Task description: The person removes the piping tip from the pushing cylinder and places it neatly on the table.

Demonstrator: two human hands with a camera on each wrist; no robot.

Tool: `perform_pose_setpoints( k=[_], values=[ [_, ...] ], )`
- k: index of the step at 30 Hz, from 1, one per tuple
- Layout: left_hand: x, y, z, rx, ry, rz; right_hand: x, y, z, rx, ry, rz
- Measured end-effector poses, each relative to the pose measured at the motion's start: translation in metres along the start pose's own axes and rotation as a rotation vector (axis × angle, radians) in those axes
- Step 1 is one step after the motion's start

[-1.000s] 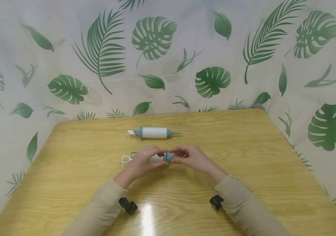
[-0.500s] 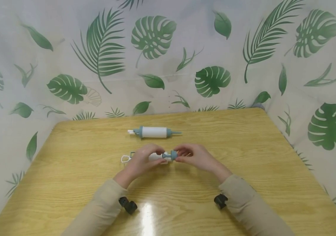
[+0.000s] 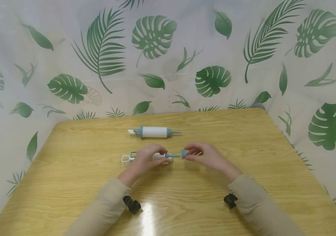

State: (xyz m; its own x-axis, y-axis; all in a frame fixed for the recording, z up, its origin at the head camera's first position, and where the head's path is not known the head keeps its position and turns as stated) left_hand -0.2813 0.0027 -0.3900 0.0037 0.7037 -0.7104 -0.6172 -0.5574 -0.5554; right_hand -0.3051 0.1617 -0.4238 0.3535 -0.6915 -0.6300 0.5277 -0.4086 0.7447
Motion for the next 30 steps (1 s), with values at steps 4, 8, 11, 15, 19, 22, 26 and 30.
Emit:
perform_pose_setpoints(
  k=[4, 8, 11, 15, 19, 22, 26, 30],
  values=[
    [0.007, 0.000, 0.004, -0.028, 0.010, 0.012, -0.008, -0.006, -0.006, 0.005, -0.002, -0.041],
    [0.014, 0.000, 0.010, -0.046, 0.017, 0.028, -0.015, -0.015, -0.013, 0.048, -0.008, -0.044],
    [0.021, 0.001, 0.015, -0.078, 0.033, 0.026, -0.019, -0.017, -0.016, 0.062, -0.016, -0.032],
    [0.033, 0.005, 0.020, -0.147, 0.068, 0.013, -0.022, -0.014, -0.016, 0.032, -0.026, -0.039],
    [0.045, 0.009, 0.025, -0.212, 0.109, 0.030, -0.022, -0.014, -0.014, 0.000, -0.023, -0.065],
    [0.050, 0.009, 0.028, -0.225, 0.130, 0.069, -0.020, -0.016, -0.013, -0.012, -0.006, -0.100],
    [0.054, 0.004, 0.032, -0.196, 0.136, 0.150, -0.017, -0.022, -0.014, 0.003, 0.028, -0.166],
    [0.060, 0.002, 0.035, -0.169, 0.140, 0.210, -0.015, -0.028, -0.016, 0.035, 0.056, -0.205]
  ],
)
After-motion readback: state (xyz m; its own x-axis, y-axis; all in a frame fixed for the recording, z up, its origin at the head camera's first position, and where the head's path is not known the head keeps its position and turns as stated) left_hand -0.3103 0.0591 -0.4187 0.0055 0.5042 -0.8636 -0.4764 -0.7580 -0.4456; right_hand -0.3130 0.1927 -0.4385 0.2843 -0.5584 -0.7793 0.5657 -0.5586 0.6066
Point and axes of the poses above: each hand's wrist, its own z-axis towards the middle knuckle, its own x-axis out of the palm, y = z × x, the point moved 10 cm from there along z, towards the middle knuckle, and after that the axes turned 13 degrees about -x, right-handed, at the moved point
